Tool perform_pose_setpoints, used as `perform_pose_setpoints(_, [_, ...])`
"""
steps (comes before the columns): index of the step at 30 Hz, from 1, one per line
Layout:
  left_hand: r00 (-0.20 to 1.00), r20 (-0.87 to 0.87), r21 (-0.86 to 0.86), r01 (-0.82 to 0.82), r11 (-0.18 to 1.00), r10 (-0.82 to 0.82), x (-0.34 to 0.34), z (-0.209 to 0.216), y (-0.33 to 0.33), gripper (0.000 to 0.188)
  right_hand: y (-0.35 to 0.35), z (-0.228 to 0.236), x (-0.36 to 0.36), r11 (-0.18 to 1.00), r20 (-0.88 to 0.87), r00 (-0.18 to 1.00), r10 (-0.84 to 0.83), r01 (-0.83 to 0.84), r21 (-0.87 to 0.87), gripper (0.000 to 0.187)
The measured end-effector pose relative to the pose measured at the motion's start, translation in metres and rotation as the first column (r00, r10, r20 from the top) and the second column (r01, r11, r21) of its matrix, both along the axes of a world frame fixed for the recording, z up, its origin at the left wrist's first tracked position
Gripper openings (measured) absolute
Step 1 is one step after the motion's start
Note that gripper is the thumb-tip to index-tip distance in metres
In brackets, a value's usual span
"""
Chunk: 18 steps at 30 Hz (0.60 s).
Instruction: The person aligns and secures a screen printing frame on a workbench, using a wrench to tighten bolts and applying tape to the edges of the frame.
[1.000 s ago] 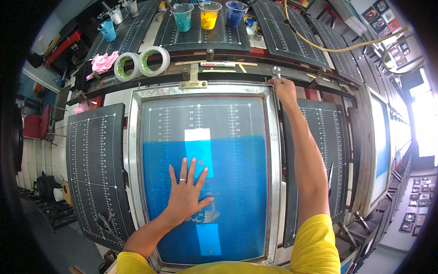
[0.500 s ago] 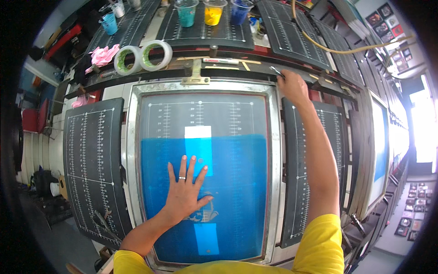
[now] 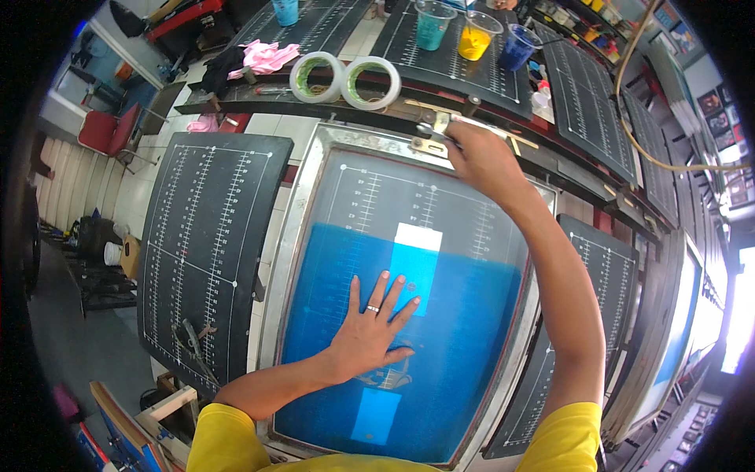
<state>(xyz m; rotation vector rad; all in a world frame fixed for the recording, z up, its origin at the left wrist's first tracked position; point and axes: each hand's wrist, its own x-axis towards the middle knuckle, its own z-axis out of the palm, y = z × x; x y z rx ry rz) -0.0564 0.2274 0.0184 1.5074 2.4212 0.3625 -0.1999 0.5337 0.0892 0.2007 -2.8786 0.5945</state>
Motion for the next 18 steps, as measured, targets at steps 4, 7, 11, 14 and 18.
perform_pose_setpoints(4, [1.0,-0.001,0.019,0.003,1.0,-0.003,0.001,-0.003,0.001,0.084,-0.046,0.005,-0.048,0.981,0.012,0.997,0.078,-0.079,0.178,0.021])
perform_pose_setpoints(7, [1.0,-0.001,0.033,-0.001,0.999,0.001,0.001,-0.002,0.0,0.084,-0.075,0.007,-0.084,0.937,0.118,0.99,0.075,-0.111,0.332,0.02])
perform_pose_setpoints(11, [1.0,-0.016,0.032,0.014,0.999,-0.014,0.0,-0.002,0.001,0.084,-0.093,0.003,-0.118,0.866,0.17,0.975,0.145,-0.208,0.454,0.021])
perform_pose_setpoints(14, [1.0,-0.017,0.032,0.008,0.999,-0.008,0.0,-0.005,-0.002,0.084,-0.109,0.003,-0.131,0.825,0.181,0.964,0.196,-0.262,0.5,0.017])
perform_pose_setpoints(18, [1.0,-0.025,0.018,0.006,1.0,-0.006,0.0,-0.003,-0.001,0.085,-0.121,0.004,-0.141,0.798,0.2,0.955,0.221,-0.294,0.525,0.015])
